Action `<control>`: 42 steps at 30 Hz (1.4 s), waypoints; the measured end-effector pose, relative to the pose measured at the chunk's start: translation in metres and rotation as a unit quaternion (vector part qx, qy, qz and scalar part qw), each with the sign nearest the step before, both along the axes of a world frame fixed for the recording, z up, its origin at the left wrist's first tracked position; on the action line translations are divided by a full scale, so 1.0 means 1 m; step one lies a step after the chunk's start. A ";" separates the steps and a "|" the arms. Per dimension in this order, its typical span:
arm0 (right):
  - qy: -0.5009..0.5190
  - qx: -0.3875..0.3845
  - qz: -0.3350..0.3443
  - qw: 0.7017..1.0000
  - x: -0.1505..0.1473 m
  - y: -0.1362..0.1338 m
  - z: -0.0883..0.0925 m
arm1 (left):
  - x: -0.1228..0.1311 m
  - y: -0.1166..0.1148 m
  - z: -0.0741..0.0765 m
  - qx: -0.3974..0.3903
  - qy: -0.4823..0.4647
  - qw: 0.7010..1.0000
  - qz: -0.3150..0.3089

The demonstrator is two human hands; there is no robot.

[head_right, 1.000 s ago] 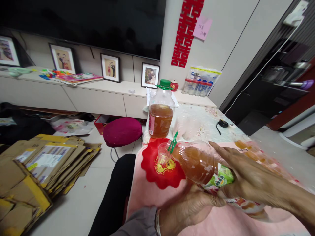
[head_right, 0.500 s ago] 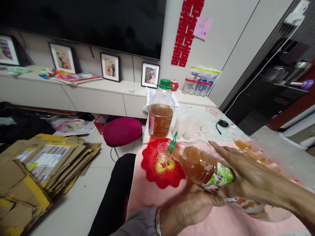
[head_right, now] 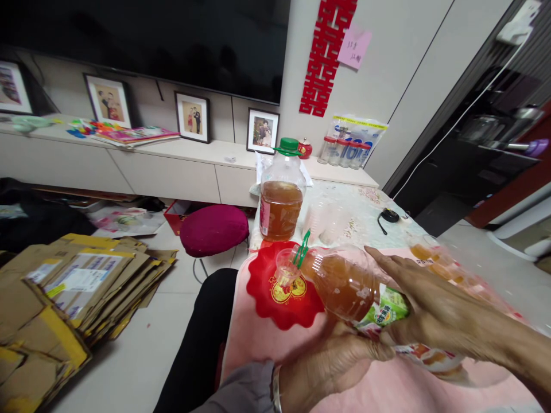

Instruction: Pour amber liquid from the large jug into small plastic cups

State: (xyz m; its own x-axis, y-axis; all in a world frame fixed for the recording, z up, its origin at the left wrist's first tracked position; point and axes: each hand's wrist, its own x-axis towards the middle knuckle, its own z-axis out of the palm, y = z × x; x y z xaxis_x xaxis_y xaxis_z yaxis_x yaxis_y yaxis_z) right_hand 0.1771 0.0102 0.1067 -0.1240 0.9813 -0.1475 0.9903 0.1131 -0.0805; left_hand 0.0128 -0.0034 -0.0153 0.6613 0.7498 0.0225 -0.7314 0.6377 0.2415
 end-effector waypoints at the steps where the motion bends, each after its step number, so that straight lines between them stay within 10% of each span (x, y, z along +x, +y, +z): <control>1: -0.005 -0.016 -0.005 1.000 -0.001 0.000 0.001 | 0.000 0.000 0.000 -0.001 -0.001 1.000 0.000; 42: 0.030 0.007 0.027 0.999 0.021 0.003 -0.016 | 0.003 -0.001 -0.009 0.058 0.004 0.998 0.017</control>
